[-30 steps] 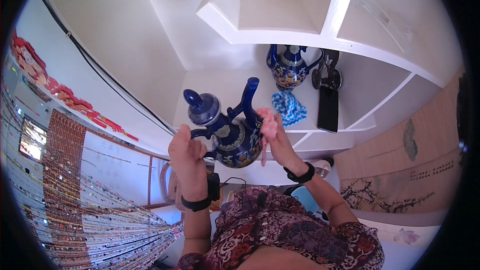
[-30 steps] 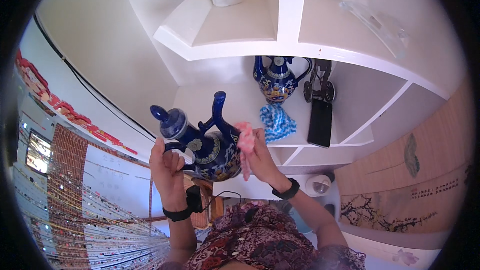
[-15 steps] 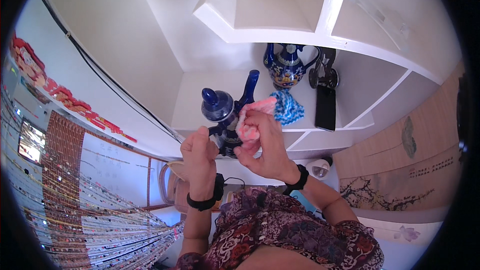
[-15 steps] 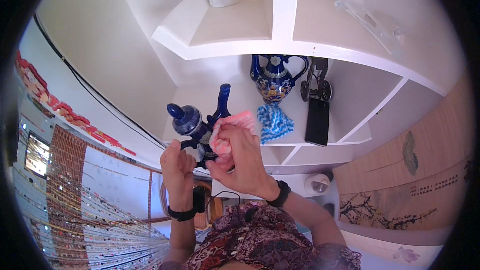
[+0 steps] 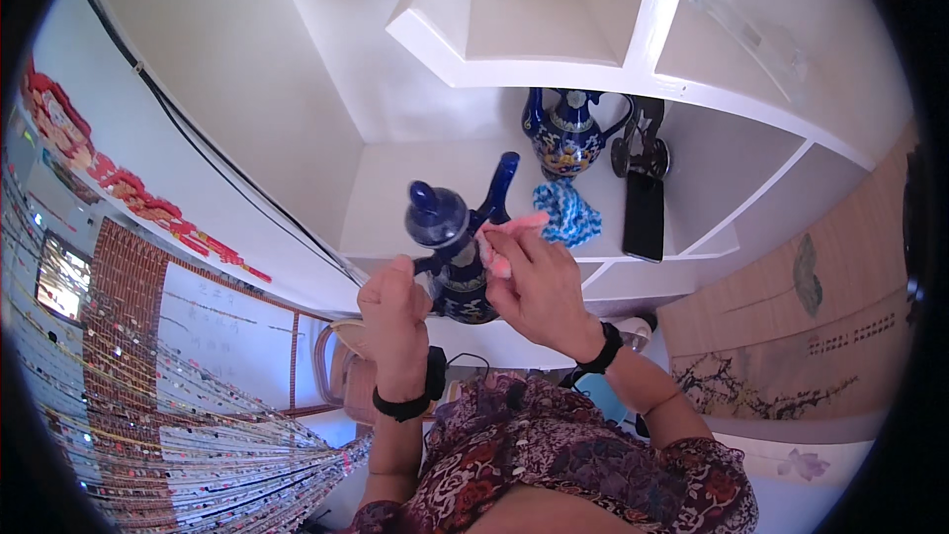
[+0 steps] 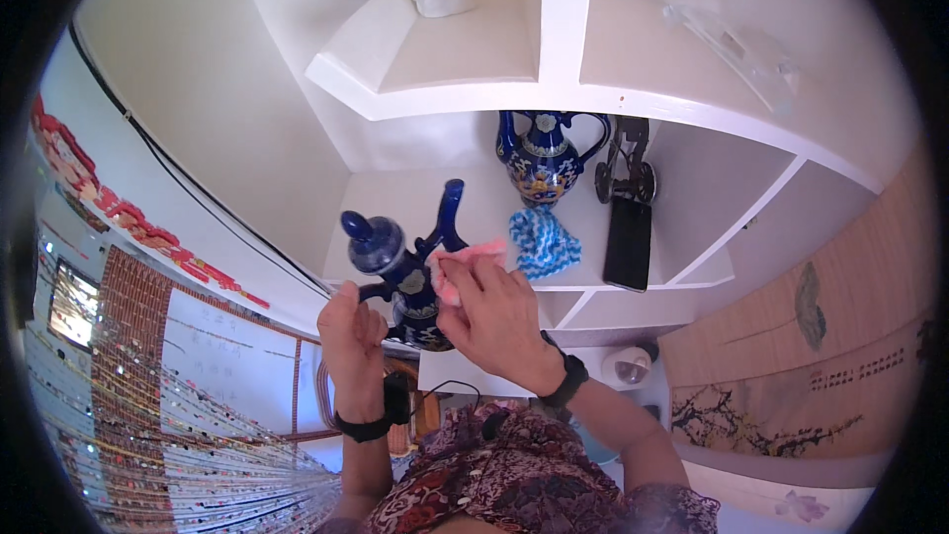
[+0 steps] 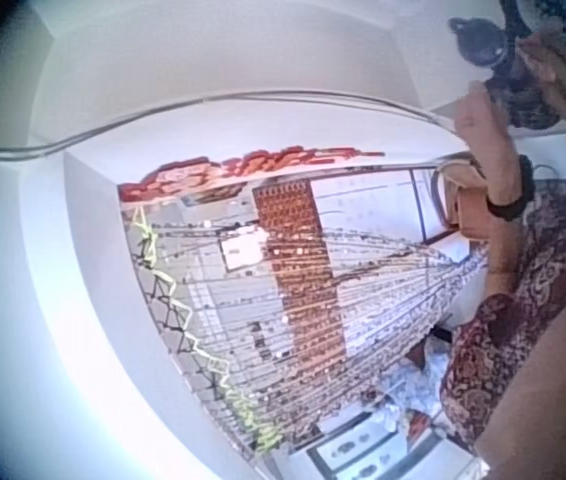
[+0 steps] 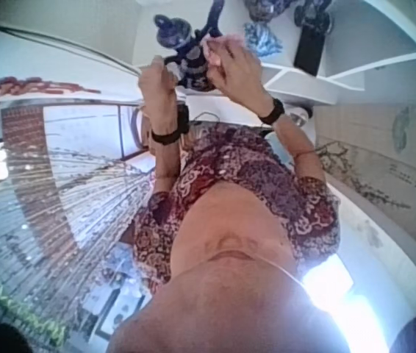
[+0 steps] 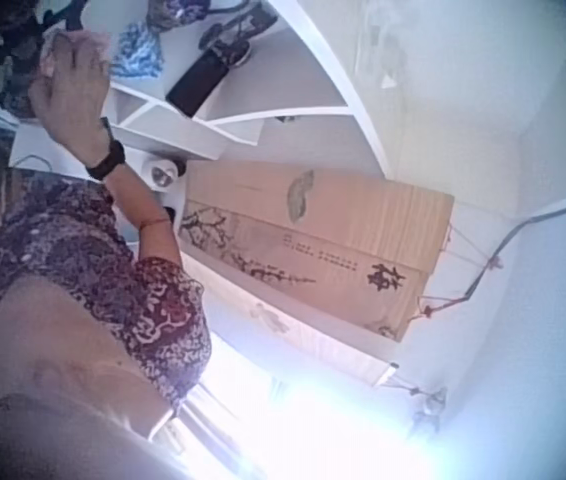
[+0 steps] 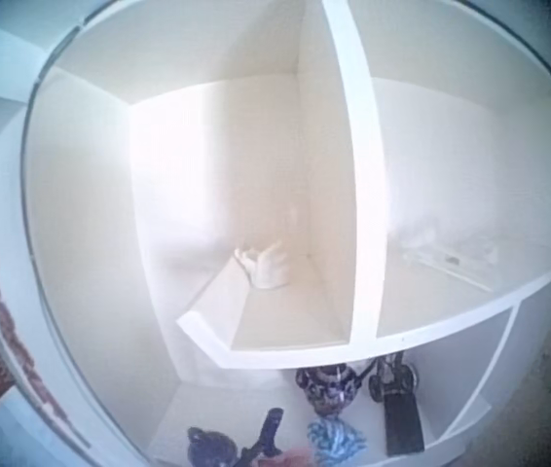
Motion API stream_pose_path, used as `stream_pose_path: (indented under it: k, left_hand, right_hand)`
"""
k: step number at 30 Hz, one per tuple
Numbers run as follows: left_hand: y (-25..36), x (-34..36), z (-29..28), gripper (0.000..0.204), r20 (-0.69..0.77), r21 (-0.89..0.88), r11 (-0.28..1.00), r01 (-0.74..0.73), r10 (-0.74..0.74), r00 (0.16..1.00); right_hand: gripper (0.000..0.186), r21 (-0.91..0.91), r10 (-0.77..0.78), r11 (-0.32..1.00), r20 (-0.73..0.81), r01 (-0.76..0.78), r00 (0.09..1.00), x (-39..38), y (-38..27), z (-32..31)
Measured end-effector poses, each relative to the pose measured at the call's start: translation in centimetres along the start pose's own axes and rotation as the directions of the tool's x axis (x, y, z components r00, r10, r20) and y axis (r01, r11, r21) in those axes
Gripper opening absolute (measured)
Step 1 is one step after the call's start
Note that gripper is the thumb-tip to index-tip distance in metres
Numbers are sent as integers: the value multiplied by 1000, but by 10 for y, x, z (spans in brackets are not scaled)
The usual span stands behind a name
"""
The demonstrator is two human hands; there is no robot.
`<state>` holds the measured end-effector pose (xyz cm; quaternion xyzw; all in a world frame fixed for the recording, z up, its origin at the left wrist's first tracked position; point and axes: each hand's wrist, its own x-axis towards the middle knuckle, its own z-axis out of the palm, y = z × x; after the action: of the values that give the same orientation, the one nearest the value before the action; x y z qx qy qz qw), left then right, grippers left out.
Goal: Cleaning and organizing decorative shelves using a cloth.
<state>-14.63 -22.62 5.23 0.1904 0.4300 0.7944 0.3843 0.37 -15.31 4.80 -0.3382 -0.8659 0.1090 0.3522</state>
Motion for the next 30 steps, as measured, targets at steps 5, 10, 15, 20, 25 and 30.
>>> stream_pose_path:
  k: [5, 10, 15, 20, 25, 30]
  left_hand:
    - [-5, -9, 4, 42, 111, 302, 952, -39, 5, 994]
    - [-10, -6, 2, 42, 116, 207, 978, 14, -39, 992]
    - [-6, -1, 2, 44, 4, 6, 996, 95, -95, 996]
    - [0, -1, -3, 35, 40, -76, 991, 110, -107, 993]
    - [4, -1, 0, 35, 35, -95, 993, 74, -71, 997]
    - [0, -3, 3, 41, 31, -101, 993, 61, -58, 998]
  right_hand:
    - [26, 182, -48, 983, 96, 30, 994, 10, 16, -7]
    - [19, -23, 0, 1000, 245, 6, 969, 17, 11, -14]
    - [20, 37, -17, 999, 42, 15, 999, 7, 12, 0]
    - [26, 176, -104, 975, -177, 136, 979, -6, 28, 10]
    - [26, 496, 69, 868, -146, 13, 987, -16, 41, 14]
    - [39, 380, 11, 925, -112, 32, 994, -18, 18, 11]
